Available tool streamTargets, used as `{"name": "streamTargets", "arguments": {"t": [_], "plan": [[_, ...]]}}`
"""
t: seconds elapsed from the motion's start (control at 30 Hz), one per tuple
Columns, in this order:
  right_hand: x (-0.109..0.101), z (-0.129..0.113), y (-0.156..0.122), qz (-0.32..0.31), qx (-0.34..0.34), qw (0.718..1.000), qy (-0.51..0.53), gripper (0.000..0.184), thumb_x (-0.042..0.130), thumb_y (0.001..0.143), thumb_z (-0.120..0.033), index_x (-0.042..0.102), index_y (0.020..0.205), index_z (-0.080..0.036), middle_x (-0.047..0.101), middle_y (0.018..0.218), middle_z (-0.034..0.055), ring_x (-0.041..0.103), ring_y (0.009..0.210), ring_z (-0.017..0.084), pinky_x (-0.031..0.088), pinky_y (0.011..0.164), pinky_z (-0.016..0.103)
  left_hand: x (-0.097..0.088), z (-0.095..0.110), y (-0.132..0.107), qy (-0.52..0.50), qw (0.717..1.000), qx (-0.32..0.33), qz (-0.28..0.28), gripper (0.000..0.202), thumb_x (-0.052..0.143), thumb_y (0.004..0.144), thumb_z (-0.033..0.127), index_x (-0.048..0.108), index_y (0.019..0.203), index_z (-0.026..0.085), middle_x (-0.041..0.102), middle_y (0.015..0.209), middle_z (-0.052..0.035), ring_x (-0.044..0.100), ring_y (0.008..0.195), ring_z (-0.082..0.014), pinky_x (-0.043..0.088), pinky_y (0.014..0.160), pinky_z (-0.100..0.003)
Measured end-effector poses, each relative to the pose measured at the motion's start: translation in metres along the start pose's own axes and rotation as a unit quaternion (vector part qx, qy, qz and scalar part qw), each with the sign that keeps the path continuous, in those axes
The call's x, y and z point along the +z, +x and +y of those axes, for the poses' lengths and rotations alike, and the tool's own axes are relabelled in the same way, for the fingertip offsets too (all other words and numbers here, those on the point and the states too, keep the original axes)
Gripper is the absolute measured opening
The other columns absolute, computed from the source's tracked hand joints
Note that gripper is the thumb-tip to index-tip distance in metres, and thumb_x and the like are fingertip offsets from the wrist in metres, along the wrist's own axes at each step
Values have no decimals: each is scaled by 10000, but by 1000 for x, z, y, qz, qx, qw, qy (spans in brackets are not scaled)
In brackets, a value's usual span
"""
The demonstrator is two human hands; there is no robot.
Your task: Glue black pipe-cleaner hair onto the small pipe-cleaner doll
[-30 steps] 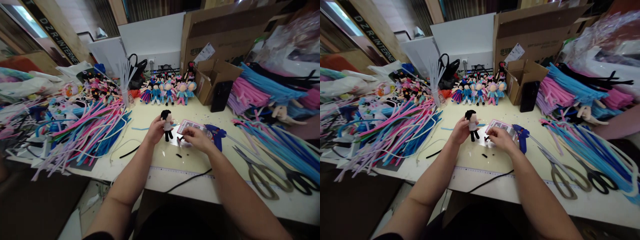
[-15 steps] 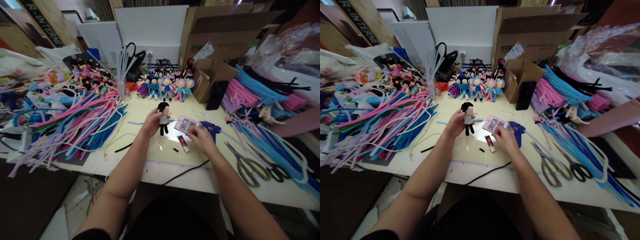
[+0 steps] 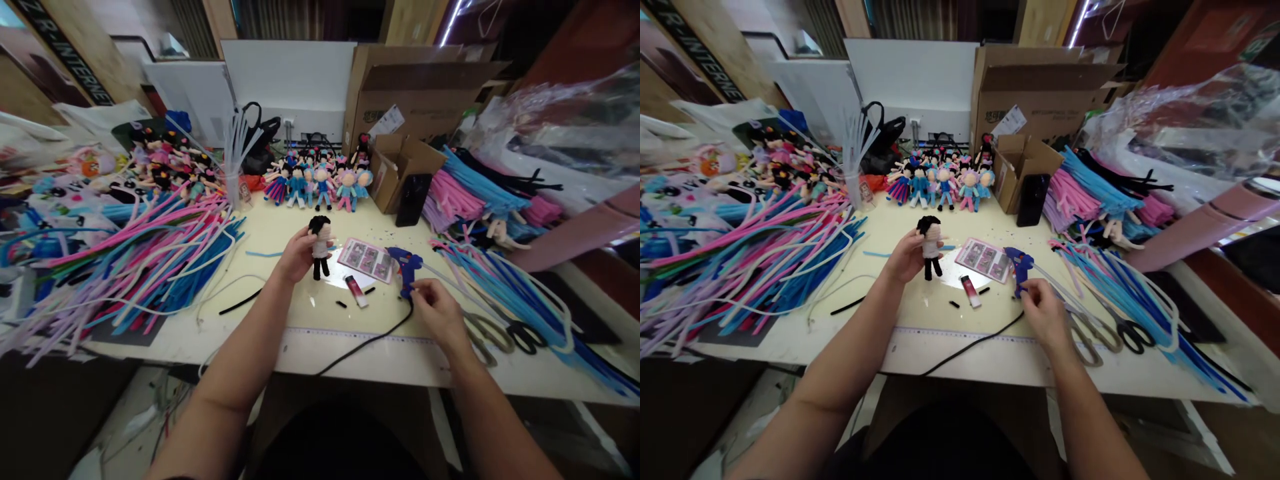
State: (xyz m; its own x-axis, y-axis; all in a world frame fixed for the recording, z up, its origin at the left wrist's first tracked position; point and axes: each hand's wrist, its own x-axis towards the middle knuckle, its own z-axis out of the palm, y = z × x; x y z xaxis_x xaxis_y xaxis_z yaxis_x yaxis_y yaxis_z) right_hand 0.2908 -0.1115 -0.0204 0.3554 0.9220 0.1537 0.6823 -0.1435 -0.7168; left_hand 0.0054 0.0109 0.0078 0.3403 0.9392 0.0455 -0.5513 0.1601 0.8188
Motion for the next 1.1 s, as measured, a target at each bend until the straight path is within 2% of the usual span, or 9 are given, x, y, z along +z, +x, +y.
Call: {"name": "streamTargets", "arguments": {"t": [0.07, 0.13, 0.27, 0.37, 0.47, 0.6, 0.8, 0.93, 1.1], "plan": [[-1, 4, 12, 31, 41, 999, 13, 464, 639, 686, -460, 601, 1054, -180, 647, 835, 42, 599, 683, 192, 456, 604, 304, 2, -1, -1, 5, 1000, -1, -8, 414, 699, 687, 280, 604, 1069, 148, 713, 958, -83, 673, 826, -206, 552, 737, -352], [4, 1, 29, 16, 53, 998, 30, 605, 696, 622, -497, 592, 1113, -160, 663, 932, 79, 628, 739, 221, 481, 606, 317, 4, -3, -2, 14, 1000, -4, -10, 432, 715, 672, 286, 606, 1067, 150, 715, 955, -86, 680, 828, -224, 550, 724, -357], [17, -12, 54, -74, 47, 996, 28, 424, 667, 671, -503, 696, 954, -188, 671, 719, 42, 627, 638, 221, 476, 542, 313, 5, -5, -4, 24, 1000, -11, -11, 455, 743, 648, 280, 625, 1068, 150, 711, 974, -94, 687, 843, -251, 550, 704, -362], [16, -15, 59, -61, 86, 993, 45, 347, 640, 705, -511, 711, 819, -191, 635, 591, 28, 604, 554, 209, 473, 500, 317, 3, -5, -4, 23, 1000, -13, -11, 455, 747, 654, 277, 632, 1075, 148, 707, 991, -98, 686, 853, -253, 554, 705, -370], [7, -21, 59, -31, 119, 983, 138, 357, 688, 679, -501, 701, 824, -175, 657, 629, 41, 614, 578, 200, 488, 494, 307, 2, -3, -3, 20, 1000, -14, -10, 477, 742, 663, 278, 609, 1107, 164, 702, 1007, -90, 691, 861, -252, 555, 709, -370], [-3, -51, 60, -73, 53, 936, 339, 398, 749, 650, -457, 697, 928, -177, 695, 796, 45, 583, 594, 128, 465, 475, 234, 5, -4, -2, 14, 1000, -18, 3, 517, 749, 652, 291, 552, 1119, 189, 694, 1003, -65, 702, 788, -226, 562, 638, -332], [6, -99, 58, -161, 2, 911, 381, 439, 722, 661, -577, 721, 841, -177, 707, 753, 57, 582, 561, 125, 460, 458, 226, 5, -3, -3, 56, 998, -36, 18, 556, 751, 639, 393, 558, 1095, 142, 712, 894, -93, 695, 677, -218, 531, 515, -275], [18, -98, 58, -175, 11, 917, 359, 538, 723, 604, -665, 725, 789, -160, 712, 718, 72, 599, 559, 142, 465, 456, 232, 5, -2, -3, 101, 993, -52, 39, 552, 761, 636, 407, 598, 1077, 118, 710, 842, -90, 687, 661, -212, 517, 504, -267], [23, -81, 60, -170, 7, 930, 327, 518, 704, 660, -646, 735, 820, -154, 697, 671, 54, 574, 536, 128, 440, 444, 219, 7, -4, -3, 137, 988, -62, 38, 574, 771, 637, 394, 624, 1114, 109, 713, 840, -103, 681, 674, -209, 510, 530, -269]]}}
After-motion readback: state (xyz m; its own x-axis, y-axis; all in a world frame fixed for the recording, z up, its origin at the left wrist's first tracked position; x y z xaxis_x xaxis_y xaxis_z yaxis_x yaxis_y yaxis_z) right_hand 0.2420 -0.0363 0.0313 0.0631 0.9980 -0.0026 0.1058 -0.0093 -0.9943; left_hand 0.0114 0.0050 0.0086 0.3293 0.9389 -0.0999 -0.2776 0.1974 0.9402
